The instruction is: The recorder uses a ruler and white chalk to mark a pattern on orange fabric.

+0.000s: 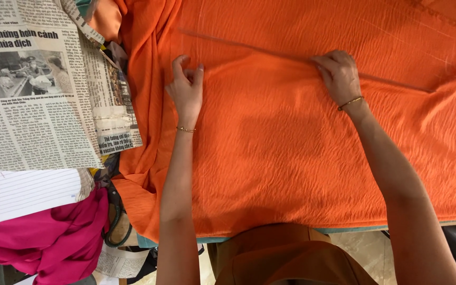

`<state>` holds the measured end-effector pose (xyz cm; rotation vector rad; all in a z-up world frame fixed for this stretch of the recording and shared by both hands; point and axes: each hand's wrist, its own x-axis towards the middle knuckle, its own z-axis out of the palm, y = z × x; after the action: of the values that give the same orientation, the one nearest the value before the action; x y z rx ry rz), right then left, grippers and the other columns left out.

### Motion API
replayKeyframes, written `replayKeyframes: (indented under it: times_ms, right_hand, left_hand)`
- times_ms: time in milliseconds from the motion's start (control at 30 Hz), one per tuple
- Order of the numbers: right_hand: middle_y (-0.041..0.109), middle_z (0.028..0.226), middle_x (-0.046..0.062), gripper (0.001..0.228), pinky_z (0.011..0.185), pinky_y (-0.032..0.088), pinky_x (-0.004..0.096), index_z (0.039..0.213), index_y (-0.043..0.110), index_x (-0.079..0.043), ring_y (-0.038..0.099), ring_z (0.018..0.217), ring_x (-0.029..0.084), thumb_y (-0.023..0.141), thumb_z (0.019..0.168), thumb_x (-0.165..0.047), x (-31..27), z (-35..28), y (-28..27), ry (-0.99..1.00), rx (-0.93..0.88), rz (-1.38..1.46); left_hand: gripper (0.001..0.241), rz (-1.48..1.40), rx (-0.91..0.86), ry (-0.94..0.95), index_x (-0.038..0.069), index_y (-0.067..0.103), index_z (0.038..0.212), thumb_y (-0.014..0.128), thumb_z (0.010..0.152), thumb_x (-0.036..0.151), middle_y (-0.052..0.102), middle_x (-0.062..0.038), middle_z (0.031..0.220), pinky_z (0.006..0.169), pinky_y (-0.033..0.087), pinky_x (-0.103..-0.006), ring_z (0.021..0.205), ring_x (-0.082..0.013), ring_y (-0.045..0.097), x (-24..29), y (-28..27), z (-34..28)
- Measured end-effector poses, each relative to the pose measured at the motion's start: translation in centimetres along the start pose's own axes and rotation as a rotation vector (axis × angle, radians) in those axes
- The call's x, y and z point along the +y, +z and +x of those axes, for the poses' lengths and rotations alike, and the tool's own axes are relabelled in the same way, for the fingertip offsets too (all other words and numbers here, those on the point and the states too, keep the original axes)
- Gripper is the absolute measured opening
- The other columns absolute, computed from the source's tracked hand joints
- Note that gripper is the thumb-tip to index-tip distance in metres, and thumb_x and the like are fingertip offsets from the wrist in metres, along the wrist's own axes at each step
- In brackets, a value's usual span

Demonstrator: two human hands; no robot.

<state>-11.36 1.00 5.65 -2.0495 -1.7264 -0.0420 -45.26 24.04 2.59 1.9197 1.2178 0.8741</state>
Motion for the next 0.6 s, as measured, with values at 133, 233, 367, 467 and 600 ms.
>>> replayKeyframes:
  times_ms: [133, 233, 367, 467, 600]
  right_hand:
    - [0.067, 0.108, 0.015, 0.028, 0.097, 0.05, 0.044, 0.127, 0.075, -0.006, 0.063, 0.103, 0.032, 0.069, 0.1, 0.001, -1.9, -1.5, -0.2, 0.015, -0.028, 0.03]
    - [0.067, 0.107, 0.015, 0.027, 0.096, 0.05, 0.044, 0.126, 0.075, -0.007, 0.063, 0.103, 0.033, 0.069, 0.1, 0.0, -3.6, -2.0, -0.7, -0.001, -0.029, 0.063]
    - [0.068, 0.107, 0.013, 0.027, 0.095, 0.049, 0.044, 0.124, 0.074, -0.007, 0.064, 0.104, 0.032, 0.069, 0.099, -0.002, -5.1, -2.7, -2.0, 0.011, -0.042, 0.082]
    - [0.068, 0.106, 0.013, 0.026, 0.093, 0.049, 0.044, 0.123, 0.075, -0.008, 0.064, 0.102, 0.031, 0.069, 0.099, -0.001, -4.5, -2.0, -2.6, 0.013, -0.012, 0.061]
    - [0.067, 0.104, 0.013, 0.019, 0.089, 0.05, 0.045, 0.12, 0.076, -0.006, 0.064, 0.1, 0.031, 0.07, 0.103, 0.0, -2.5, -1.4, -3.2, 0.051, 0.081, 0.006]
  left_hand:
    - [0.043, 0.093, 0.049, 0.155, 0.005, 0.055, 0.134, 0.077, 0.102, 0.024, 0.066, 0.0, 0.065, 0.072, 0.043, -0.034, 0.056, -0.0083, 0.058, -0.3, -0.2, -0.4]
    - [0.047, 0.055, 0.002, 0.066, 0.006, 0.054, 0.135, 0.079, 0.099, 0.024, 0.063, -0.001, 0.065, 0.065, 0.044, -0.0336, 0.054, -0.0092, 0.055, 0.2, -0.5, -0.3]
    - [0.044, -0.038, -0.006, 0.035, 0.006, 0.053, 0.136, 0.074, 0.098, 0.015, 0.065, -0.001, 0.071, 0.056, 0.046, -0.0312, 0.053, -0.0105, 0.053, -0.4, 0.0, -0.9]
    - [0.042, -0.09, 0.015, 0.056, 0.006, 0.053, 0.137, 0.069, 0.099, 0.01, 0.068, -0.003, 0.078, 0.055, 0.045, -0.0316, 0.056, -0.0109, 0.055, 0.1, -0.2, -0.5]
    - [0.04, -0.099, -0.015, -0.025, 0.007, 0.053, 0.139, 0.064, 0.1, 0.009, 0.072, -0.009, 0.093, 0.054, 0.047, -0.0321, 0.06, -0.0141, 0.059, 1.9, -1.0, -0.1]
